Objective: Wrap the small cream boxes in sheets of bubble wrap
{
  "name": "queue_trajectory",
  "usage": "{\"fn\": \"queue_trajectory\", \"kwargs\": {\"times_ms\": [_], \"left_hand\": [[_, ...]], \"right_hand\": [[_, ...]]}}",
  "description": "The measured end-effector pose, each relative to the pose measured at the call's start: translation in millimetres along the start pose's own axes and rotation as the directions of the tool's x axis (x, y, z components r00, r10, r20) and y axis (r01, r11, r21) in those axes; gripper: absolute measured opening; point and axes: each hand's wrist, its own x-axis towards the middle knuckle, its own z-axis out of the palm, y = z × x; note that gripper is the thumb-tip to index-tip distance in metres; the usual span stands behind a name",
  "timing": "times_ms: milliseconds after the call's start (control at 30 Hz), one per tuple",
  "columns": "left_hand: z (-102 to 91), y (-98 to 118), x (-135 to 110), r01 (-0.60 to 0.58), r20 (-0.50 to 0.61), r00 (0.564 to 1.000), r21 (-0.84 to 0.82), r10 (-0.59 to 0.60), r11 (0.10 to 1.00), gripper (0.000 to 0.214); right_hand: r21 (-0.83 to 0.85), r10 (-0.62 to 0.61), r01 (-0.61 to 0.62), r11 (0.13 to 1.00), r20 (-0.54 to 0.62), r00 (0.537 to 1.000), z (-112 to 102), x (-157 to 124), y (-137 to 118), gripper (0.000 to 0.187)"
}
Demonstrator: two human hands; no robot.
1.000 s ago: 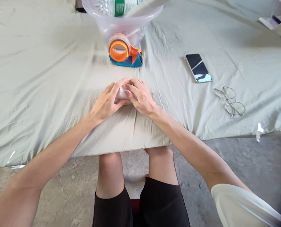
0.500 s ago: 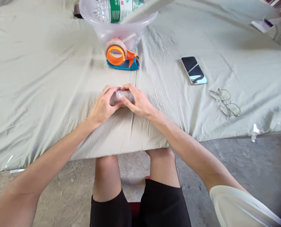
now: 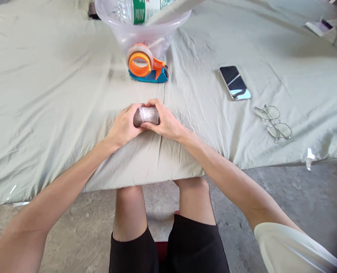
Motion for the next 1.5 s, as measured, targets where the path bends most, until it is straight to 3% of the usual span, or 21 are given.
{"fn": "queue_trajectory", "kwargs": {"times_ms": [133,267,333,633,867,1000,1100,1333,1500], "left_hand": [[0.8,1,1,0.034,0.000,0.999,-0.002,-0.034,0.999,0.065],[3.2,1,1,0.035,0.007,0.999,-0.005,-0.035,0.999,0.064],[6.0,0,1,0.016,-0.004,1.000,0.007,-0.016,1.000,0.063],[19.3,-14,-1,-0.107,0.071,0.992,0.002,0.106,0.994,0.078],[26.2,-11,-5,-0.055,-0.064,0.996,0.068,0.059,0.996,0.065],[17.6,-1,-4,0.012,-0.012,1.000,0.092,-0.011,0.996,0.063],[10.4,5,-7,0.067,0.001,0.998,0.135,-0.068,0.988,0.061],[10.6,-2,-17,-0.212,-0.057,0.973,0.147,0.222,0.966,0.046],[-5.7,0,-21,-0.314,0.022,0.949,-0.059,0.315,0.948,0.058]], "right_hand": [[-0.071,0.023,-0.024,0.997,-0.017,1.000,5,-1,-1,0.062],[-0.152,-0.008,0.004,0.988,-0.029,1.000,6,2,0,0.093],[-0.162,-0.012,0.014,0.987,0.016,1.000,5,4,2,0.099],[-0.097,0.036,-0.027,0.995,0.094,0.995,5,2,-3,0.071],[-0.071,0.078,-0.073,0.995,0.079,0.994,4,3,-1,0.074],[-0.132,0.095,-0.085,0.988,0.076,0.993,2,5,-2,0.065],[-0.178,0.071,-0.055,0.982,0.086,0.994,-6,3,-6,0.069],[0.038,-0.039,0.035,0.999,0.105,0.994,-28,-5,-11,0.071],[0.157,-0.038,0.019,0.987,0.119,0.992,-23,-5,-6,0.077]]}}
